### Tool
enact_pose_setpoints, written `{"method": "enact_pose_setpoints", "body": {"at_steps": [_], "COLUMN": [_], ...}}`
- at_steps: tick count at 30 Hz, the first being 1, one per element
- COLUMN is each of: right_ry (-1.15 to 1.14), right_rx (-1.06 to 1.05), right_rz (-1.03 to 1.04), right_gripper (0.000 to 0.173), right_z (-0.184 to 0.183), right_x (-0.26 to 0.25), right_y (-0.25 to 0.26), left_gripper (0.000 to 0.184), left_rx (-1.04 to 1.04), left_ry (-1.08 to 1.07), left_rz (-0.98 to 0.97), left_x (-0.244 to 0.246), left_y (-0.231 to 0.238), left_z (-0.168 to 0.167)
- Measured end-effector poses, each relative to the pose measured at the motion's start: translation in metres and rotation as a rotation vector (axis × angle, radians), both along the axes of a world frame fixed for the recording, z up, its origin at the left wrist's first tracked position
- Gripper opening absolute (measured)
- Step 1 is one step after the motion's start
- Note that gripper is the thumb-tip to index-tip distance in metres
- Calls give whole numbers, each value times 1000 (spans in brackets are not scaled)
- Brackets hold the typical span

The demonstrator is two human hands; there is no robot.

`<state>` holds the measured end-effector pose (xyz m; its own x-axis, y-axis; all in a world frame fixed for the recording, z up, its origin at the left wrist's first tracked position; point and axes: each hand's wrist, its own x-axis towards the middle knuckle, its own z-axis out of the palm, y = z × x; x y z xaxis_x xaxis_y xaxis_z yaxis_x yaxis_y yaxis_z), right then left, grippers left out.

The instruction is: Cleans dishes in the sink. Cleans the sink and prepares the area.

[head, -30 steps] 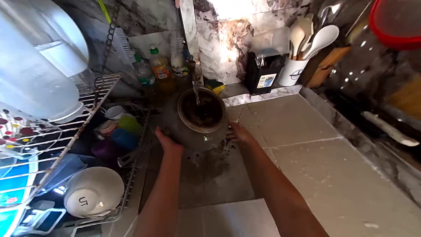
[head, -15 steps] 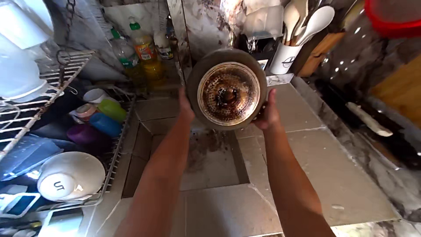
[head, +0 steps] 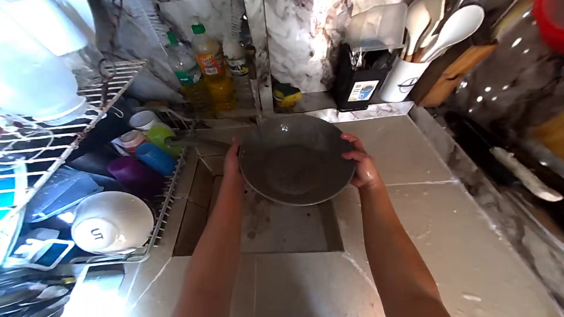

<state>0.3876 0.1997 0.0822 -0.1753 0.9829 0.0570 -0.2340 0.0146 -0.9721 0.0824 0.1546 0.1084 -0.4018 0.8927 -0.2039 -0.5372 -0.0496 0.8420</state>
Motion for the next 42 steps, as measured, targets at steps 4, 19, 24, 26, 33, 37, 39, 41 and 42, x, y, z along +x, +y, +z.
{"method": "enact_pose_setpoints", "body": {"at_steps": [4, 19, 24, 26, 33, 37, 39, 41, 42], "right_ry": [-738, -663, -630, -642, -1165, -1385, -1367, -1213, -1095], "right_rx": [71, -203, -109, 44, 487, 203, 33, -130, -186], "right_rz": [-99, 410, 166, 271, 183, 193, 315, 438, 480], "right_gripper": [31, 41, 46, 44, 89, 96, 100, 103, 100], "right_z": [34, 71, 57, 38, -62, -61, -58, -38, -25], "right_x": [-34, -243, -247, -244, -168, -142, -147, -167, -178], "right_y": [7, 40, 5, -33, 13, -9, -39, -66, -74], "left_gripper": [43, 50, 48, 47, 46, 41, 35, 30, 27], "left_rx": [79, 95, 84, 126, 61, 84, 143, 219, 258], "left_ry": [-44, -101, -67, -38, 24, 96, 154, 227, 260], "left_rz": [113, 26, 1, 4, 66, 135, 187, 216, 244], "left_x": [-18, -25, -22, -24, -8, -8, -8, -9, -9], "left_y": [-16, -30, -28, -25, -42, -47, -45, -40, -36], "left_z": [-16, -24, -21, -20, 6, 7, 3, -4, -6]}}
